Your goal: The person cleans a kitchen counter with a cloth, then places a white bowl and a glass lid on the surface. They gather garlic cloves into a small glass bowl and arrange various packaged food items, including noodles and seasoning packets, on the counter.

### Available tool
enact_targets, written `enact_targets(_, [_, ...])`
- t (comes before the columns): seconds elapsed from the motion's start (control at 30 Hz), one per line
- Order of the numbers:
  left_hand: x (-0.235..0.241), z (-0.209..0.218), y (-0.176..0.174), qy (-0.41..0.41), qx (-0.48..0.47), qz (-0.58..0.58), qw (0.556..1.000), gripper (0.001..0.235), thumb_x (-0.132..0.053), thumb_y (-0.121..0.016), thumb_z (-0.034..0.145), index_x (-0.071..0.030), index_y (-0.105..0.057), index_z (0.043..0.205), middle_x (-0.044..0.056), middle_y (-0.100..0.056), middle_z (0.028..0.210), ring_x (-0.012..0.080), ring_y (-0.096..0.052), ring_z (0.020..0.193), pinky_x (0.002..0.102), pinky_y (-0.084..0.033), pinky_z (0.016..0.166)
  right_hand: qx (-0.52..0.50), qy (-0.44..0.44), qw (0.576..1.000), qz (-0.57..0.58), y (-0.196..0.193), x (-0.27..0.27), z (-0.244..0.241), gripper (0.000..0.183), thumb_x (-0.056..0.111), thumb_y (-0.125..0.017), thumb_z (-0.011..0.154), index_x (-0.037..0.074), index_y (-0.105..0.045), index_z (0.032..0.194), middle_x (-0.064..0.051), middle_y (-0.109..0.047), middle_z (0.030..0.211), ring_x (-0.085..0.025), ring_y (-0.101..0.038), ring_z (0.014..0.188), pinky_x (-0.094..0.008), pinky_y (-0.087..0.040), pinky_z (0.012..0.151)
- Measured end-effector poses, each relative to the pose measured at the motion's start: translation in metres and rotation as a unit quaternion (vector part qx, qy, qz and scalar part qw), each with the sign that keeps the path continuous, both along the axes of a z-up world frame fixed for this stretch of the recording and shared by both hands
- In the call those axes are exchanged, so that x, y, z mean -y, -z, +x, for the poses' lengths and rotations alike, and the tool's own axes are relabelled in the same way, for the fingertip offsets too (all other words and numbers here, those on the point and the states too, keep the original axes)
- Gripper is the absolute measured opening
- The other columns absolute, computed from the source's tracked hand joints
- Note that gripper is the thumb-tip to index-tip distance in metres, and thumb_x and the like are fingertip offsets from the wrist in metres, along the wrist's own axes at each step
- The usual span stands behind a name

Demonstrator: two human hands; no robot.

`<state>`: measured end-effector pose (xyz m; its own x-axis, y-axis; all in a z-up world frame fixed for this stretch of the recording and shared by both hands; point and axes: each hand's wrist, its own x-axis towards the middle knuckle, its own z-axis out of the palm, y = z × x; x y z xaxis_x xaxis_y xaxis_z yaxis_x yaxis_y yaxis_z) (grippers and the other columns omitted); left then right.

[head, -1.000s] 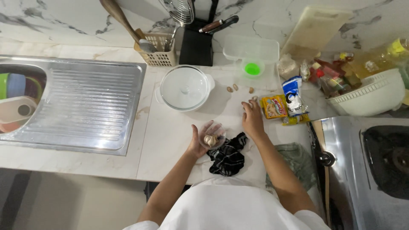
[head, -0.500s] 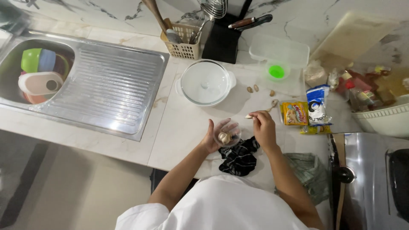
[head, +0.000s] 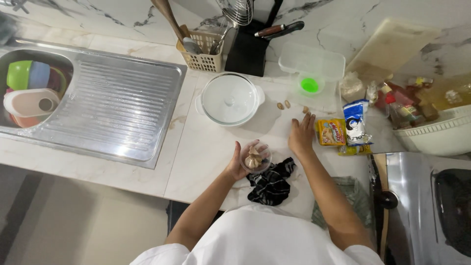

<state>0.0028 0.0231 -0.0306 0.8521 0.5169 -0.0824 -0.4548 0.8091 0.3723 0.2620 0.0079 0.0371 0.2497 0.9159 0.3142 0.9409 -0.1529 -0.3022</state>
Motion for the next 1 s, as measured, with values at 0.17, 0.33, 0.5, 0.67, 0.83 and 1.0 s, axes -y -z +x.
enact_targets(0.17, [-0.003,0.001,-0.001,0.007,0.007,0.002,1.000,0.103,-0.084,-0.039,0.087,-0.016,-0.021,0.162,0.015,-0.034,0.164,0.0405,-0.037,0.149,0.059,-0.039,0.117,0.083,0.053,0.995,-0.004,0.031,-0.004,0.008,0.039,-0.002,-0.062,0.080,-0.002,-0.061,0.119,-0.036,-0.041,0.144,-0.056,-0.033,0.136,-0.062,-0.038,0.103])
enact_targets(0.33, [-0.002,0.001,0.001,0.010,0.008,-0.006,1.000,0.101,-0.083,-0.038,0.088,-0.017,-0.023,0.162,0.015,-0.035,0.163,0.0406,-0.037,0.150,0.059,-0.039,0.118,-0.008,0.039,0.998,-0.051,0.028,0.013,0.007,0.031,-0.006,-0.057,0.085,0.001,-0.065,0.115,-0.021,-0.057,0.123,-0.042,-0.051,0.121,-0.050,-0.048,0.103])
enact_targets(0.5, [-0.001,0.002,0.003,0.011,0.027,-0.010,1.000,0.098,-0.082,-0.037,0.090,-0.017,-0.023,0.162,0.015,-0.036,0.162,0.0404,-0.037,0.149,0.059,-0.039,0.118,-0.059,-0.047,0.994,0.077,0.031,0.027,0.009,0.014,0.000,-0.067,0.087,0.000,-0.067,0.101,-0.020,-0.061,0.103,-0.039,-0.059,0.099,-0.048,-0.050,0.088])
enact_targets(0.67, [0.000,0.001,0.000,0.004,0.015,-0.005,1.000,0.097,-0.082,-0.035,0.091,-0.017,-0.024,0.162,0.015,-0.036,0.163,0.0395,-0.039,0.149,0.058,-0.039,0.118,-0.339,-0.039,0.940,-0.002,0.010,0.034,-0.005,0.012,0.008,-0.070,0.096,0.000,-0.070,0.105,-0.015,-0.067,0.092,-0.023,-0.063,0.079,-0.035,-0.052,0.070])
enact_targets(0.83, [0.000,-0.003,0.004,0.008,-0.009,0.000,1.000,0.096,-0.082,-0.030,0.093,-0.015,-0.025,0.162,0.015,-0.040,0.162,0.0359,-0.043,0.146,0.054,-0.043,0.117,-0.413,-0.188,0.889,-0.057,-0.070,0.047,-0.076,0.016,0.011,-0.070,0.095,0.000,-0.072,0.106,-0.009,-0.072,0.099,-0.015,-0.069,0.083,-0.029,-0.058,0.073])
enact_targets(1.0, [0.002,-0.007,-0.005,0.012,-0.058,0.008,0.998,0.097,-0.084,-0.026,0.092,-0.016,-0.028,0.162,0.016,-0.043,0.157,0.0316,-0.050,0.141,0.052,-0.046,0.113,-0.216,-0.293,0.931,0.011,-0.089,0.048,-0.105,0.015,0.010,-0.072,0.092,0.001,-0.073,0.104,-0.012,-0.072,0.113,-0.025,-0.065,0.109,-0.041,-0.057,0.089])
